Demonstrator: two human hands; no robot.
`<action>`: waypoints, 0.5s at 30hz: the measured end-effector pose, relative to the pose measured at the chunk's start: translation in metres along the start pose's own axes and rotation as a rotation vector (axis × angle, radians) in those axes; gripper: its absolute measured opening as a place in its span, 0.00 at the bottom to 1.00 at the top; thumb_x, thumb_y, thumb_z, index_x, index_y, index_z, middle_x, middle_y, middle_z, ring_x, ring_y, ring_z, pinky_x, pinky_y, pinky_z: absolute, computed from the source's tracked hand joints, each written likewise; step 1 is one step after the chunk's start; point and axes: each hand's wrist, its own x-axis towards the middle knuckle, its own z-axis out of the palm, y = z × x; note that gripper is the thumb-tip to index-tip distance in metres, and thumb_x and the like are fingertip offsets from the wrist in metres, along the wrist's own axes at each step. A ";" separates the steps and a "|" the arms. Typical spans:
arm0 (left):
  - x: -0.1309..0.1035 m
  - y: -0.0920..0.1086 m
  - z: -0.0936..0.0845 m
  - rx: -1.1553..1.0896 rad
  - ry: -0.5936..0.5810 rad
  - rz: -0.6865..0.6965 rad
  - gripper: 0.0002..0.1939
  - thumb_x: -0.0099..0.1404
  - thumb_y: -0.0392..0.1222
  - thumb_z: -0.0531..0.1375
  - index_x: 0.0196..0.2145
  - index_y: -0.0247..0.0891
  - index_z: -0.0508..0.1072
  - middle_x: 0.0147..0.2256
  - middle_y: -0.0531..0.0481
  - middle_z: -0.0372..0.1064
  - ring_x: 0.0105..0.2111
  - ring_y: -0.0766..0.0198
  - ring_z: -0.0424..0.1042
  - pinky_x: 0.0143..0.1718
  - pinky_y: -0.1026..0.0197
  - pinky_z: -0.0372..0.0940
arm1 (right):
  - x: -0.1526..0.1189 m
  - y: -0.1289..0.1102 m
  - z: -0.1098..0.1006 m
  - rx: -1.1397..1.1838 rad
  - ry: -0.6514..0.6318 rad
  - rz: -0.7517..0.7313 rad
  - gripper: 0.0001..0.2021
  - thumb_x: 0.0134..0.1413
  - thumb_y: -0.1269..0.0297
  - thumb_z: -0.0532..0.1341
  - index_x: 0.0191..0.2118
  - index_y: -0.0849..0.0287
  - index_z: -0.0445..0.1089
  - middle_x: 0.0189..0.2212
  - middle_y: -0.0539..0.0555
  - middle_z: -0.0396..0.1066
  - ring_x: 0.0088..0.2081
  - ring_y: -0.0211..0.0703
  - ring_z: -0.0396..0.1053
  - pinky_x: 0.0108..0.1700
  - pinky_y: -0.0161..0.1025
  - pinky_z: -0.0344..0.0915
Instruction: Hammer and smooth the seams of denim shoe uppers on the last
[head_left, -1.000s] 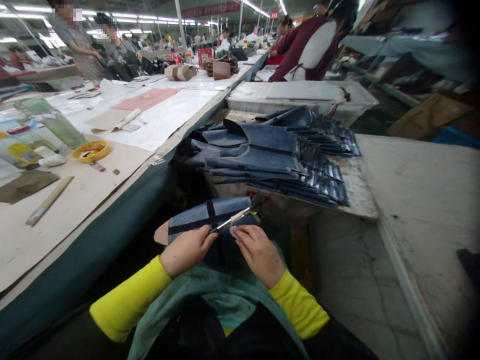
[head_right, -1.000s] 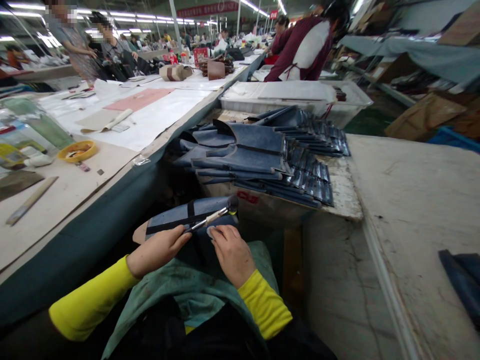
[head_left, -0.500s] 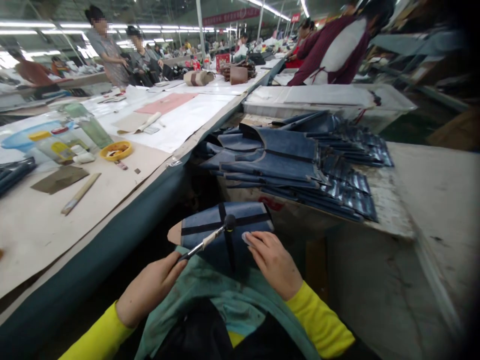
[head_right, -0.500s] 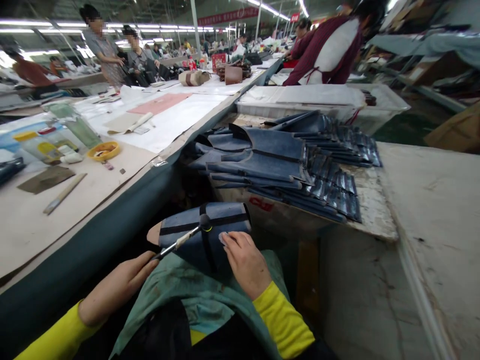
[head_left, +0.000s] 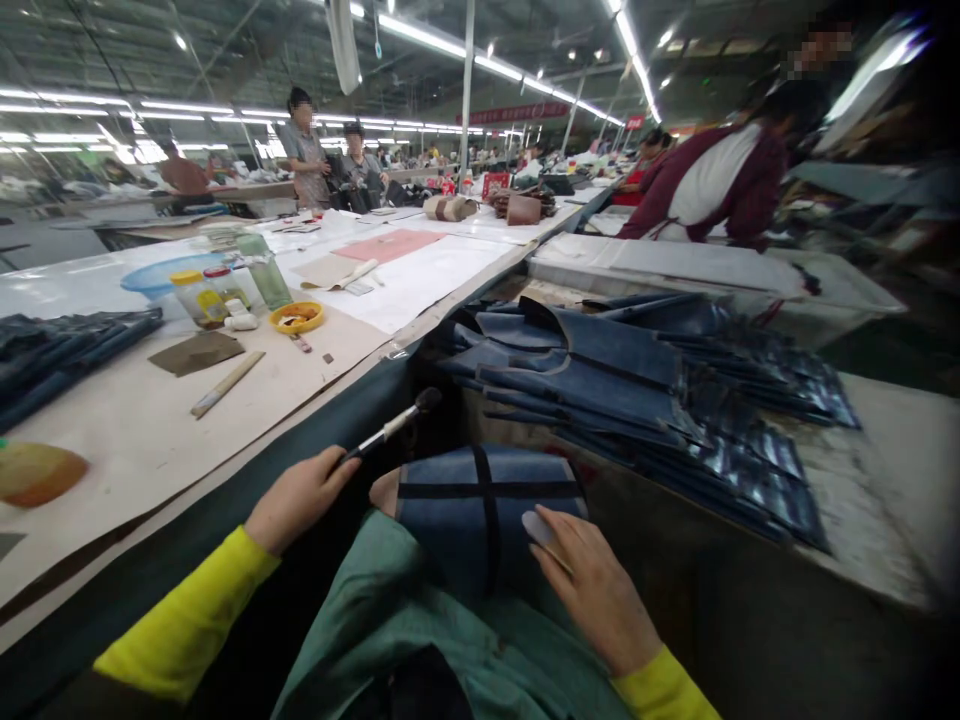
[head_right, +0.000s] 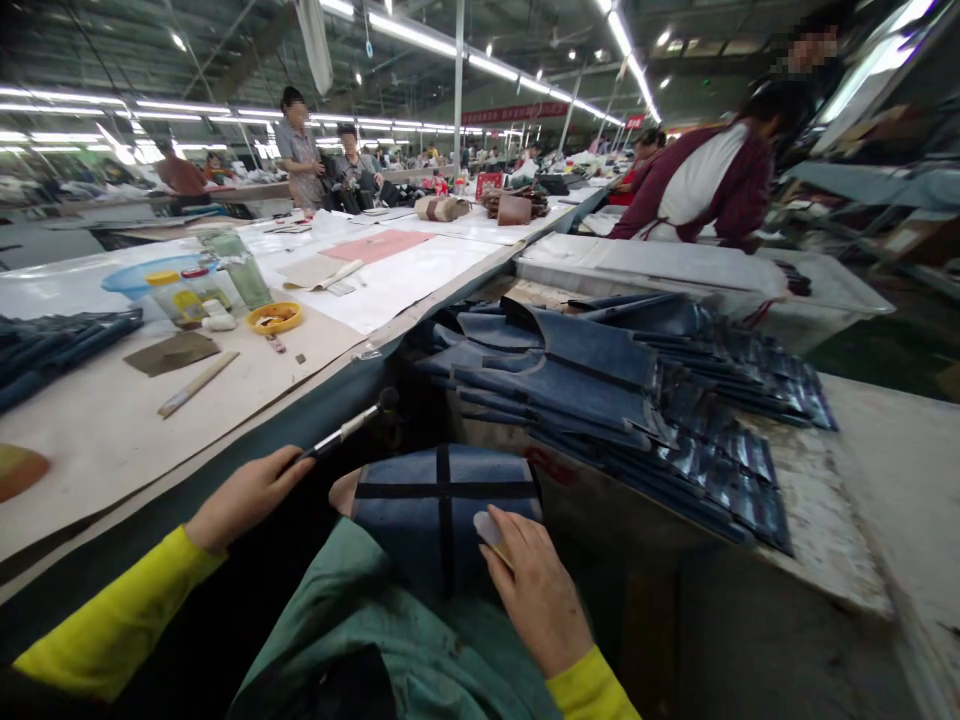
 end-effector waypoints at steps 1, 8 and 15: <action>0.011 -0.011 -0.013 0.066 0.059 -0.046 0.23 0.65 0.60 0.42 0.38 0.42 0.67 0.31 0.47 0.72 0.32 0.57 0.71 0.33 0.62 0.59 | 0.002 0.005 -0.002 0.009 -0.001 0.022 0.18 0.58 0.60 0.55 0.52 0.57 0.62 0.43 0.57 0.69 0.45 0.47 0.68 0.47 0.47 0.67; 0.084 -0.089 -0.071 0.377 0.245 -0.196 0.29 0.64 0.60 0.40 0.42 0.36 0.69 0.37 0.38 0.71 0.36 0.50 0.71 0.34 0.56 0.60 | 0.021 0.048 -0.015 0.052 0.056 0.252 0.12 0.55 0.57 0.54 0.41 0.57 0.68 0.37 0.56 0.71 0.38 0.46 0.71 0.40 0.42 0.69; 0.096 -0.059 -0.042 0.354 0.375 -0.035 0.22 0.64 0.46 0.47 0.52 0.36 0.65 0.56 0.38 0.59 0.56 0.46 0.57 0.52 0.47 0.55 | 0.034 0.059 -0.023 0.248 -0.049 0.524 0.19 0.51 0.48 0.55 0.38 0.57 0.71 0.34 0.56 0.74 0.39 0.50 0.72 0.42 0.45 0.66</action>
